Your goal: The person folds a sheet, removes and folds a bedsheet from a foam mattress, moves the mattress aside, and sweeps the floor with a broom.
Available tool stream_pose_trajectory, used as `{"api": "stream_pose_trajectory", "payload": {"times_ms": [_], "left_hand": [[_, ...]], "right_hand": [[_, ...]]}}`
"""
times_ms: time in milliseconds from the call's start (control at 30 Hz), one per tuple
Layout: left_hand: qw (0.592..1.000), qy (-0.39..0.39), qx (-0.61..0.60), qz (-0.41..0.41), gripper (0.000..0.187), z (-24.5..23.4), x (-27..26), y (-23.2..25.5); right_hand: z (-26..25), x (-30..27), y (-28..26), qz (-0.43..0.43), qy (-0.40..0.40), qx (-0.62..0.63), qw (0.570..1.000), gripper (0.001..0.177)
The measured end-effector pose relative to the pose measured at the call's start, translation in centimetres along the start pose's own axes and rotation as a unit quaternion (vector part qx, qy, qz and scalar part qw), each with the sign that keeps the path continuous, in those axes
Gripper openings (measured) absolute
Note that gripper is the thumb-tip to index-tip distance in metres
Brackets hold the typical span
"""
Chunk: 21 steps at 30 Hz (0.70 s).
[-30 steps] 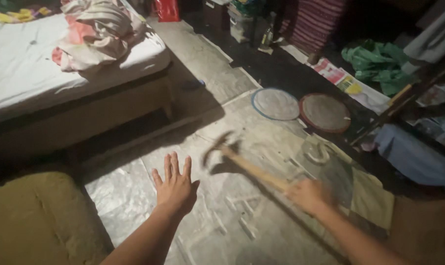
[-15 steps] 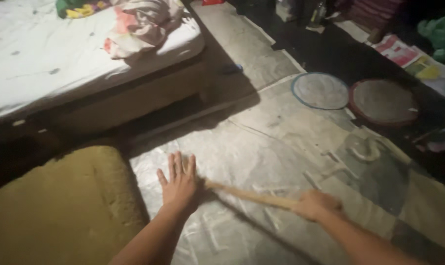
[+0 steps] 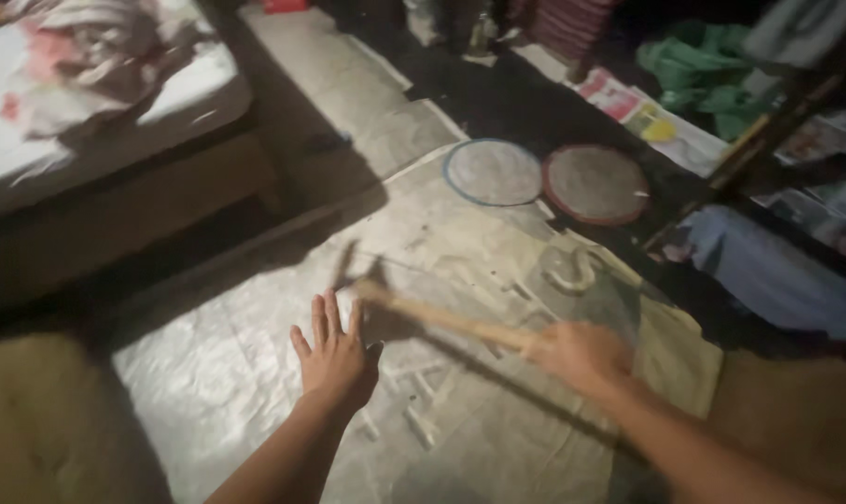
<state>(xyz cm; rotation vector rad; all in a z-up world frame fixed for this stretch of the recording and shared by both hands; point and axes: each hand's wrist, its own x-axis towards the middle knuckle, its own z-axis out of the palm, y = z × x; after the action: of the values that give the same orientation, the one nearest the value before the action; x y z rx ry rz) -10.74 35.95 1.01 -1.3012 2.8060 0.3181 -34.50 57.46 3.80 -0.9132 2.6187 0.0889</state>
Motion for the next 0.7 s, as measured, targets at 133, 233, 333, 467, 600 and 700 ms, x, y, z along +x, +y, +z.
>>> {"api": "stream_pose_trajectory", "payload": {"times_ms": [133,233,333,467,600,700], "left_hand": [[0.999,0.023,-0.004,0.026,0.080,-0.7,2.9,2.5],[0.999,0.017,0.017,0.042,0.082,-1.7,4.5,3.6],[0.998,0.017,0.020,0.055,0.084,-2.7,5.1,4.3],[0.998,0.013,0.013,0.068,0.079,-3.9,6.5,4.6],[0.995,0.020,0.010,0.097,0.080,-4.5,8.8,4.6],[0.992,0.025,-0.004,0.121,0.078,-5.3,10.7,3.7]], "right_hand": [[2.4,0.9,-0.6,-0.041,0.003,-0.036,0.999,0.048],[2.6,3.3,2.4,0.002,-0.045,-0.047,0.998,0.047],[1.6,5.8,5.6,0.092,-0.054,-0.100,0.989,0.046],[-1.4,7.1,5.5,0.120,0.010,-0.098,0.988,0.041],[-2.4,7.3,3.2,0.111,0.044,-0.092,0.989,0.040],[-1.0,6.4,1.4,0.131,0.086,-0.093,0.983,0.032]]}}
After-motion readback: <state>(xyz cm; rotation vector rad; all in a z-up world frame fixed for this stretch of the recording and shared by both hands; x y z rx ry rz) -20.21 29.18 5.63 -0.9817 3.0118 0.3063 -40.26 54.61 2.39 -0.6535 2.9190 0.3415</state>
